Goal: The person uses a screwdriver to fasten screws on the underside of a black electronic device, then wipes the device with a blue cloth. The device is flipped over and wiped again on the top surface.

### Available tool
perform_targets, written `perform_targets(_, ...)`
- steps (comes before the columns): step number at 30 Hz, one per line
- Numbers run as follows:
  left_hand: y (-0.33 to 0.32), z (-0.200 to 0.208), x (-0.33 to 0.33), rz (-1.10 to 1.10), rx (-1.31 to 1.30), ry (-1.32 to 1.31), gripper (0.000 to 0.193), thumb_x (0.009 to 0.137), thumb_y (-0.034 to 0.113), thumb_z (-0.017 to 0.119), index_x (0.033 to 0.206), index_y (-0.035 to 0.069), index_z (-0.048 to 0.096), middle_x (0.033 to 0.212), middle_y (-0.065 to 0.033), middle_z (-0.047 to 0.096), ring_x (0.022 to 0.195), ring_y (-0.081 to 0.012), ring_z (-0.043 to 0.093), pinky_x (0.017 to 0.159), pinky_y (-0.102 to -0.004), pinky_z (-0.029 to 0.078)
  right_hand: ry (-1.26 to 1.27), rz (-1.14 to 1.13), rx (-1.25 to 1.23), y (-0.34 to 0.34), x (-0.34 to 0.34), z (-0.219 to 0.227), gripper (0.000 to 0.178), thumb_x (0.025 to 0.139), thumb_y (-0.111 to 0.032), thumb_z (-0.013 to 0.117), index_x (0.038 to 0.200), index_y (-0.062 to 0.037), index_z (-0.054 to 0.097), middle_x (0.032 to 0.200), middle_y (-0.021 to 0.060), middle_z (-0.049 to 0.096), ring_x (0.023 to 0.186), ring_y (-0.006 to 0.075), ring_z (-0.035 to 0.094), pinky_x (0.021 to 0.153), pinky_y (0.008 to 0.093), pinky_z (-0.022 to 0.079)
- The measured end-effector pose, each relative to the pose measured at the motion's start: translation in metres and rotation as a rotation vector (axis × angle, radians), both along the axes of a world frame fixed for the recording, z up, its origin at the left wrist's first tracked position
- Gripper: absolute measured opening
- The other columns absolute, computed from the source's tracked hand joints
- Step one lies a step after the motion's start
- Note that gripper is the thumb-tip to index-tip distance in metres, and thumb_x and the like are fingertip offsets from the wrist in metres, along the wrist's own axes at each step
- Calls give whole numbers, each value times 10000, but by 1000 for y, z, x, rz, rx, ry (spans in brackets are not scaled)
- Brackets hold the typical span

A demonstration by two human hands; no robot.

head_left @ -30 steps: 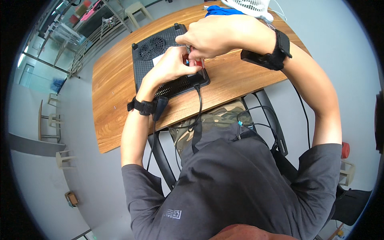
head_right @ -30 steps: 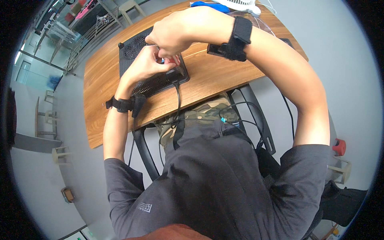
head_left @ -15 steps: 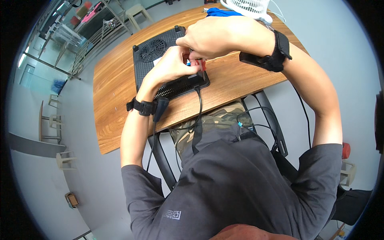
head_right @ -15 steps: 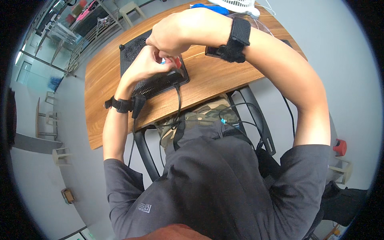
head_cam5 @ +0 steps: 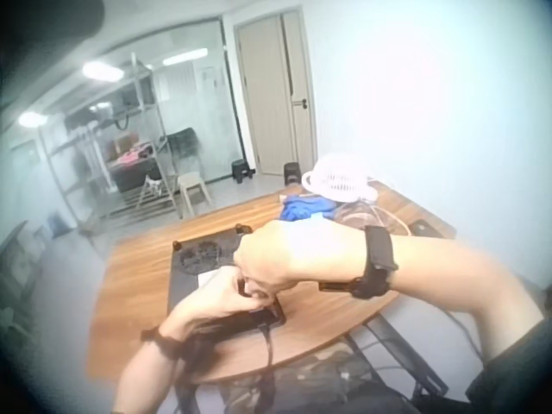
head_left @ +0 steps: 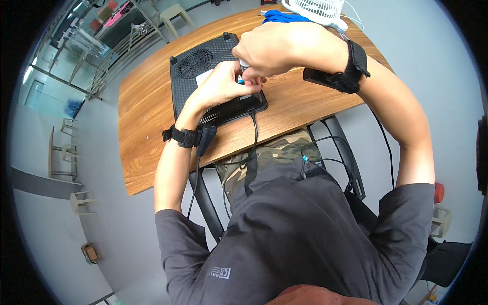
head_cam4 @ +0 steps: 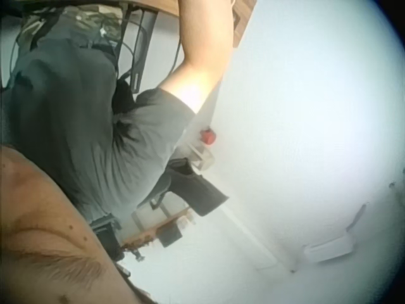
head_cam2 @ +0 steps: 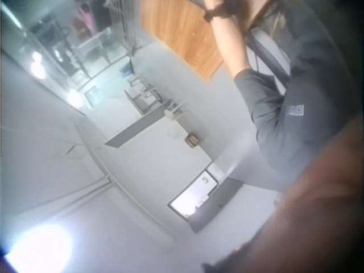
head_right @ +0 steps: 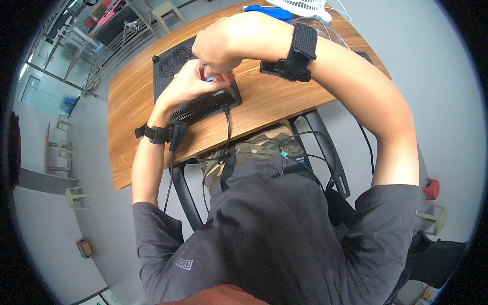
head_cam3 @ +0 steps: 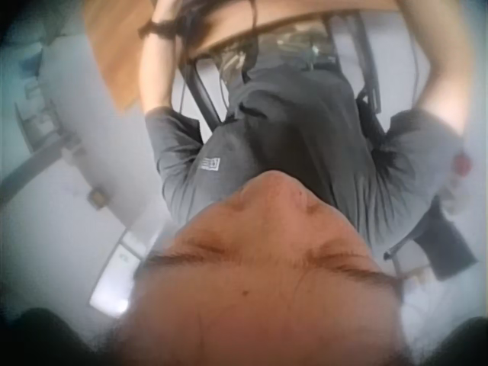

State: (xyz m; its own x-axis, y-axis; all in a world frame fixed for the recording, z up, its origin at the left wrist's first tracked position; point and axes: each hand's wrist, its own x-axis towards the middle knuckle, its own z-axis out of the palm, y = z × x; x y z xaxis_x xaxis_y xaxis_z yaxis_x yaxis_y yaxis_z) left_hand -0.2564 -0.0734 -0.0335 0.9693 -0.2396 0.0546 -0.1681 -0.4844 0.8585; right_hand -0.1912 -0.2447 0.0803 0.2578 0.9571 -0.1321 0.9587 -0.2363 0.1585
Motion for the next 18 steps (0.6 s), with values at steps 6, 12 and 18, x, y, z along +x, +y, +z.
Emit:
perform_targets(6, 2, 6, -10, 59, 14, -10, 224, 851, 128, 805, 1020, 8, 719, 967, -52, 752, 905, -102, 689, 844, -280, 552, -24, -32, -46, 10, -5, 7, 436, 945, -423, 633, 962, 10, 682, 774, 186, 709, 755, 335, 719, 662, 408, 576)
perform_targets(12, 16, -10, 1, 63, 34, -7, 214, 845, 109, 805, 1008, 3, 716, 973, -56, 750, 897, -116, 694, 845, -276, 552, 66, 160, 101, 1, 5, -4, 307, 967, -289, 647, 1133, -32, 613, 839, 159, 718, 858, 322, 725, 724, 421, 578)
perform_targets(18, 2, 1, -1, 11, 56, -66, 228, 854, 158, 801, 1017, 18, 727, 900, -34, 743, 828, -96, 675, 800, -265, 543, -38, 64, 41, 8, -1, 1, 411, 977, -375, 573, 893, -27, 775, 874, 160, 750, 842, 354, 731, 738, 432, 584)
